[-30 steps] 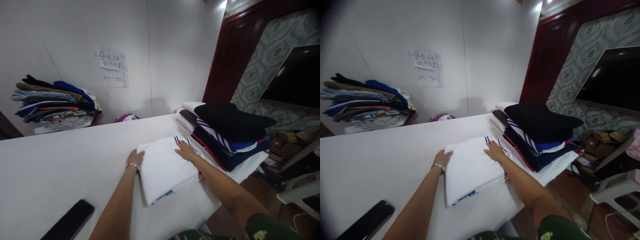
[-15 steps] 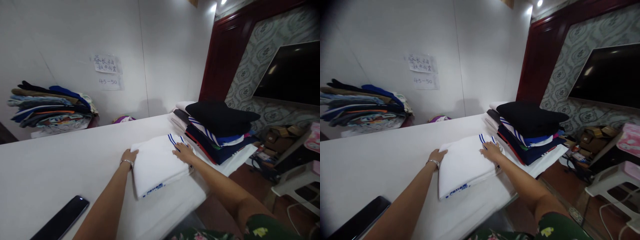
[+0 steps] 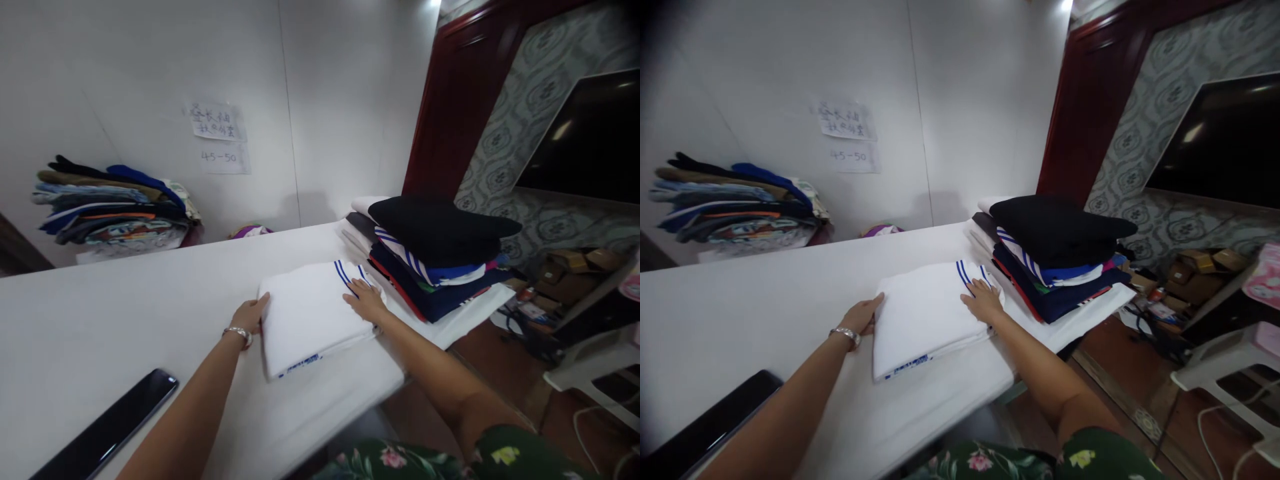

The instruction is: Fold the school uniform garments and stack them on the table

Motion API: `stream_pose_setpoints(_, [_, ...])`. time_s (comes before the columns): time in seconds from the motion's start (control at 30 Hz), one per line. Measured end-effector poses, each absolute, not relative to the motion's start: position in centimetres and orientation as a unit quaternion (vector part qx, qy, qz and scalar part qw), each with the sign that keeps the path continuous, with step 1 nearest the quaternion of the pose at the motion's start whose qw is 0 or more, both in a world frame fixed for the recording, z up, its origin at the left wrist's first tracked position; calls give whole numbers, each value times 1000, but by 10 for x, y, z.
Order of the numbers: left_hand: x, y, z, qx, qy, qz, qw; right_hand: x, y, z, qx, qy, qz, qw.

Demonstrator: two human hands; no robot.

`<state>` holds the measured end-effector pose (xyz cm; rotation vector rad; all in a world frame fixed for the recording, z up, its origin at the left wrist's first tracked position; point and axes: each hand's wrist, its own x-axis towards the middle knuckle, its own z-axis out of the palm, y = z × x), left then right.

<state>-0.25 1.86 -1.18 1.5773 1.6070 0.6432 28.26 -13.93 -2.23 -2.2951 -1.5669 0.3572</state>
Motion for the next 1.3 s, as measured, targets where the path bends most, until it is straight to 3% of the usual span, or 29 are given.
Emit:
stream_pose_setpoints(0.13, [-7,-21,-8,596,596,233,486,283,-143,-27,-812,-547,89,185])
stream_pose_setpoints(0.37, [-3,-52,-8,629,592,265,428,283,-146,-25,-803,-560,73,188])
stream_pose_setpoints(0.8, [-14,-58,-13,627,574,255,462,274,-192,-31,-782,-584,4,218])
stream_pose_setpoints(0.97, [-22,-80,10,726,547,258,328,248,-210,-16,-626,-757,3,188])
stream_pose_setpoints(1.1, [-21,-113,10,838,450,225,212,250,-216,-16,-600,-787,-7,143])
stream_pose_setpoints(1.3, [-26,-130,-13,899,371,185,143,285,-216,-34,-585,-787,-40,191])
